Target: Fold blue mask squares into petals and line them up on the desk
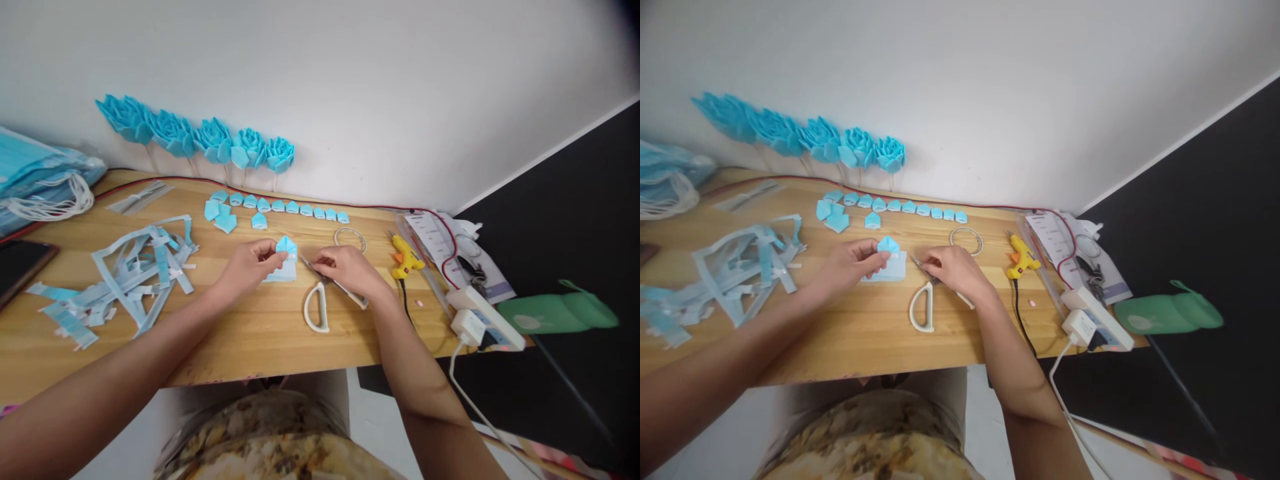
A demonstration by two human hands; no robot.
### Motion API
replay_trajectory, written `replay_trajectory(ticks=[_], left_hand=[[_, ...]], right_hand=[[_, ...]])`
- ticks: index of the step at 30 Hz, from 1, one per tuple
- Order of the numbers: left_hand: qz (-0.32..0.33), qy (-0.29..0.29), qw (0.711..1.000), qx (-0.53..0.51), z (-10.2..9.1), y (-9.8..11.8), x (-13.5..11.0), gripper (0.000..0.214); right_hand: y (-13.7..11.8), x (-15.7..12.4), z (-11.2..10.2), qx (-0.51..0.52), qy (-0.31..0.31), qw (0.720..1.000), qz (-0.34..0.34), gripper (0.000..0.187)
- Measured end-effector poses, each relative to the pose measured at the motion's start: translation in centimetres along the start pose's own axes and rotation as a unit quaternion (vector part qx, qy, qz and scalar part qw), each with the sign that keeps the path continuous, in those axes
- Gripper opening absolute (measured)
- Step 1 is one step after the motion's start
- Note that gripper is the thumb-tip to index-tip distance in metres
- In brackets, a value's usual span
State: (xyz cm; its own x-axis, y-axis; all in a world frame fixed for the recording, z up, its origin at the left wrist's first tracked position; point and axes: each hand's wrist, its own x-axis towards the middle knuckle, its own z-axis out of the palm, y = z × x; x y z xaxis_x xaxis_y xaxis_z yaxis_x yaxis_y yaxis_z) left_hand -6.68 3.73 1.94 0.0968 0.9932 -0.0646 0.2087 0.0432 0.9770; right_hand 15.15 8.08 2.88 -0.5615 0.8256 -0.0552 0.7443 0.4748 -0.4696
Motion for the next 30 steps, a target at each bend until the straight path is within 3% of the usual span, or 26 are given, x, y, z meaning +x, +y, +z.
replay_trajectory(ticks=[15,21,23,25,27,30], left_hand=[[-0.003,-0.008,1.000,-0.001,0.0,-0.6,0.0,0.030],[-0.004,-0.008,1.000,0.002,-0.1,-0.7,0.1,0.033],[-0.008,-0.012,1.000,0.001,-0.1,-0.6,0.0,0.032],[-0.015,-0.018,1.000,-0.001,-0.1,-0.4,0.0,0.032],[-0.026,-0.023,0.999,-0.003,0.0,-0.2,-0.1,0.032],[-0.038,-0.024,0.999,-0.011,0.2,-0.2,-0.2,0.031]], right_hand=[[0.0,0.5,0.9,-0.052,0.041,0.997,0.037,0.015],[0.0,0.6,1.3,-0.009,0.054,0.998,0.035,0.012],[-0.2,0.5,1.4,0.006,0.102,0.994,0.029,0.013],[-0.7,0.4,1.6,0.021,0.191,0.981,0.002,0.016],[-1.2,0.1,1.8,0.025,0.267,0.962,-0.057,0.018],[-1.8,-0.2,2.2,0.002,0.309,0.938,-0.158,0.018]])
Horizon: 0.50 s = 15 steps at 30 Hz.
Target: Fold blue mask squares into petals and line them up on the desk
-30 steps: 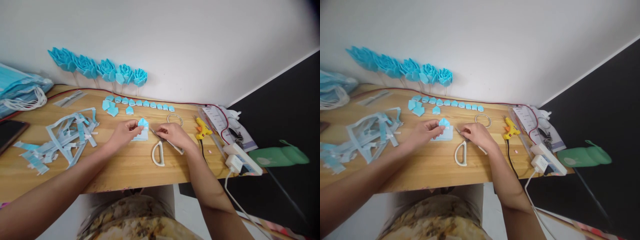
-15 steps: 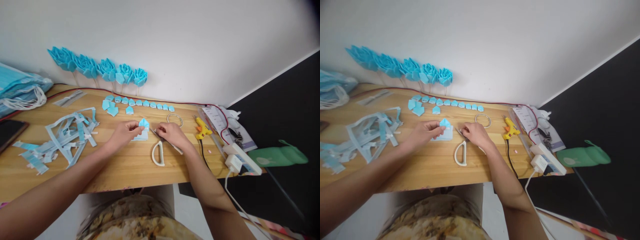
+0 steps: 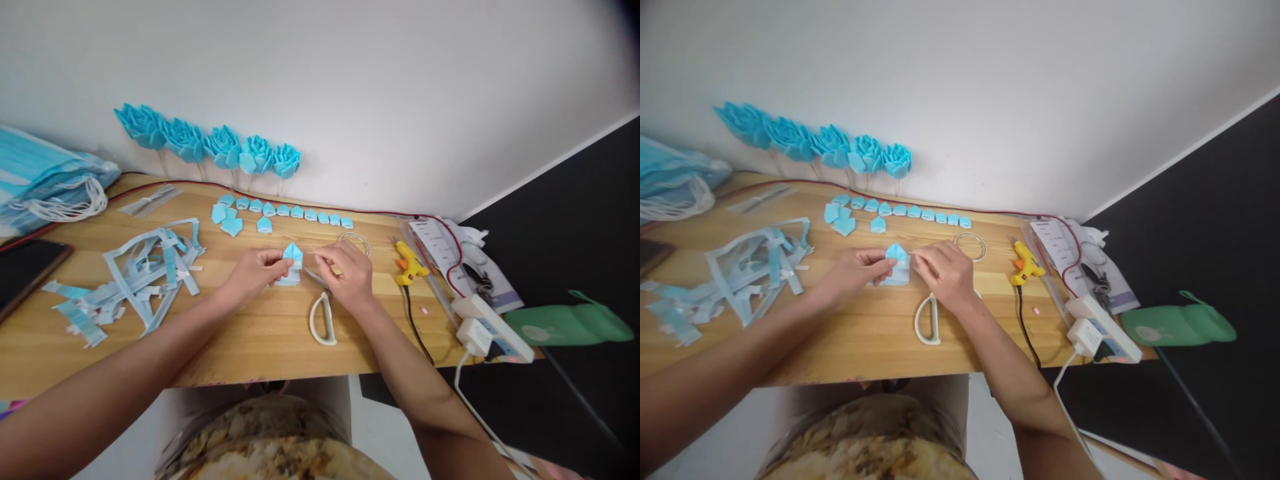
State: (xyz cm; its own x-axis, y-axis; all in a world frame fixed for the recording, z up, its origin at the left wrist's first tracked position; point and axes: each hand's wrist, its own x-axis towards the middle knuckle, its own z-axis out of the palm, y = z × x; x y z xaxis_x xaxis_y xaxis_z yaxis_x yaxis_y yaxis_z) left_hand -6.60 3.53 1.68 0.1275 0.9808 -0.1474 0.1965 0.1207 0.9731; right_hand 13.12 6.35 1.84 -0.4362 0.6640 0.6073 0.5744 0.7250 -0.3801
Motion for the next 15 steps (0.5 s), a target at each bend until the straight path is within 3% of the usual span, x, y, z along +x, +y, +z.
replay_trajectory(ticks=[4,15], left_hand=[[0.001,-0.009,1.000,-0.011,0.17,-0.29,-0.01,0.030],[-0.009,-0.030,0.999,-0.014,0.32,-0.03,-0.16,0.033]], right_hand=[[-0.39,-0.22,0.23,-0.034,0.017,0.996,-0.078,0.021],[-0.57,-0.11,0.56,-0.098,0.042,0.984,-0.142,0.017]])
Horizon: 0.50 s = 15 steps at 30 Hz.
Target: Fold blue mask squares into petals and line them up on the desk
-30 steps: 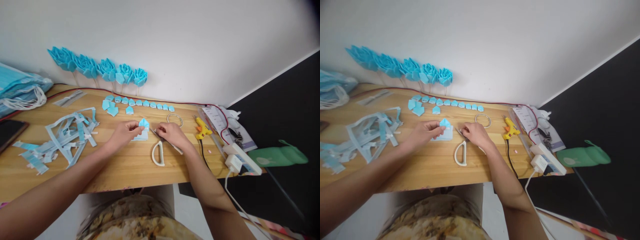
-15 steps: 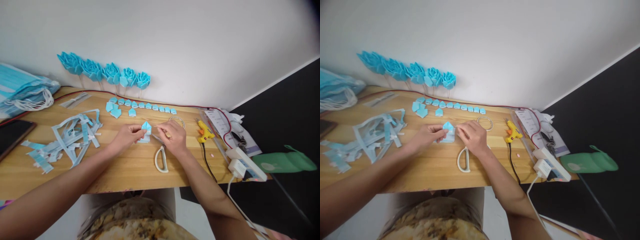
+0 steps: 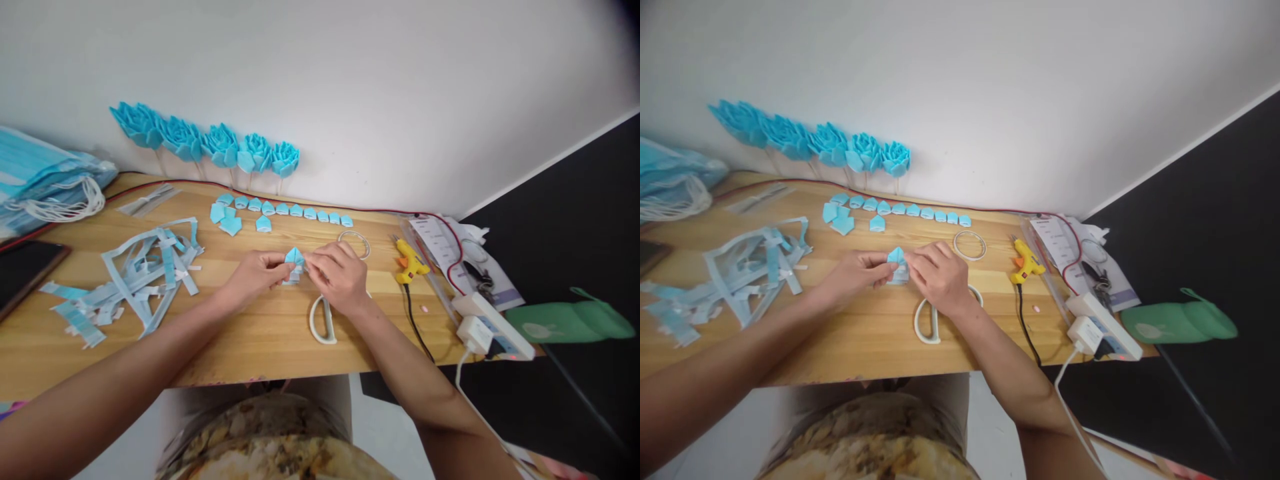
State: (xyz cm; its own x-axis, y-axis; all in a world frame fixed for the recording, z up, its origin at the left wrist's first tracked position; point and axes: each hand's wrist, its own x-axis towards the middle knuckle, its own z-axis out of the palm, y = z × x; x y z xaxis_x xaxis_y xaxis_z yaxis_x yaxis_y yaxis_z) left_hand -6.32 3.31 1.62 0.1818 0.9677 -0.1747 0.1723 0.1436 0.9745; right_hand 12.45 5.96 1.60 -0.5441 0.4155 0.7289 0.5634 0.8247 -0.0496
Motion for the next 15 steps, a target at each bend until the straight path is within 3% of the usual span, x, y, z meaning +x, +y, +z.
replay_trajectory(ticks=[15], left_hand=[[0.013,-0.006,0.999,-0.050,-0.18,-0.15,0.03,0.035]], right_hand=[[-0.02,-0.09,0.22,0.004,-0.034,0.999,-0.006,0.019]])
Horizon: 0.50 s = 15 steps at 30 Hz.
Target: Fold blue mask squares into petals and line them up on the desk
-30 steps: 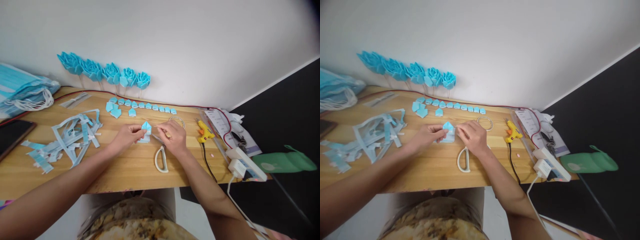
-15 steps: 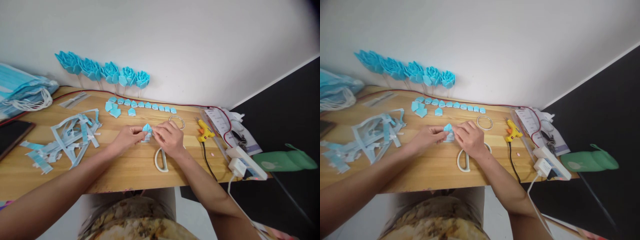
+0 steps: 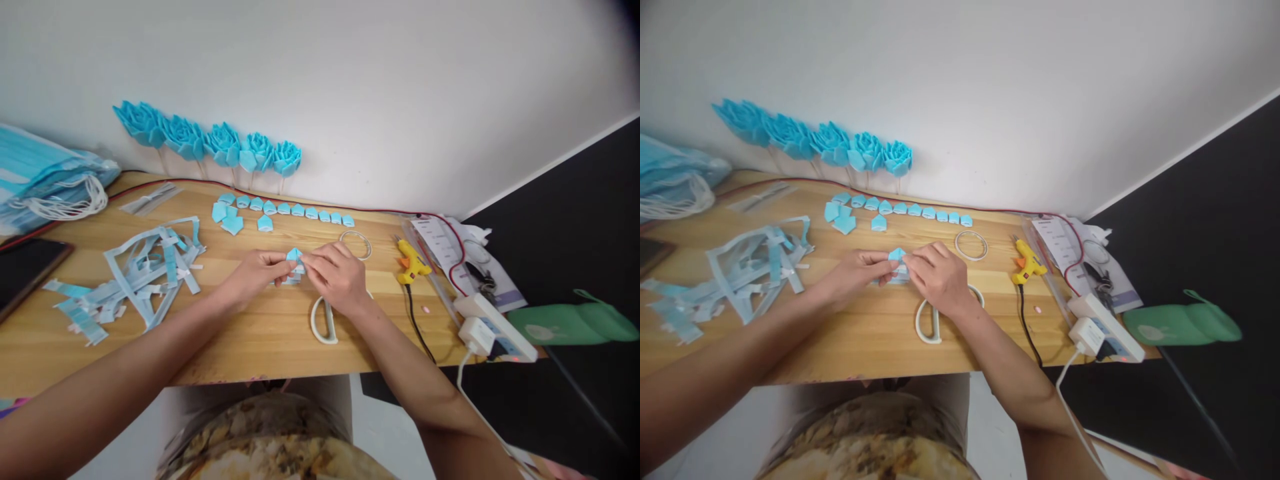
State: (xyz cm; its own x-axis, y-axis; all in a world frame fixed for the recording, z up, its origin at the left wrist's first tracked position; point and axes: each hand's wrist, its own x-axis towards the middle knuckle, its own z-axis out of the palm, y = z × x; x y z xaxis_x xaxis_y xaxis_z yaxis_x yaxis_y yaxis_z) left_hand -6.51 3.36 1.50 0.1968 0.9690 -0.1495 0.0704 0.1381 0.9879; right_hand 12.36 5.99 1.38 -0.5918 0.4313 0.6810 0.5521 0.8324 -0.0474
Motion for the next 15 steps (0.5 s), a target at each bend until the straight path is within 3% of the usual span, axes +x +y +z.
replay_trajectory(ticks=[10,13,15], left_hand=[[-0.003,-0.015,0.998,-0.066,-0.30,-0.32,0.22,0.031],[0.007,-0.013,0.999,-0.030,-0.50,-0.08,0.23,0.033],[0.013,-0.007,1.000,-0.010,-0.52,0.09,0.21,0.034]], right_hand=[[-0.33,0.26,-0.58,0.067,-0.055,0.996,0.029,0.028],[-0.15,0.26,-0.42,0.159,-0.029,0.979,0.127,0.029],[0.09,0.24,-0.22,0.246,-0.027,0.942,0.225,0.031]])
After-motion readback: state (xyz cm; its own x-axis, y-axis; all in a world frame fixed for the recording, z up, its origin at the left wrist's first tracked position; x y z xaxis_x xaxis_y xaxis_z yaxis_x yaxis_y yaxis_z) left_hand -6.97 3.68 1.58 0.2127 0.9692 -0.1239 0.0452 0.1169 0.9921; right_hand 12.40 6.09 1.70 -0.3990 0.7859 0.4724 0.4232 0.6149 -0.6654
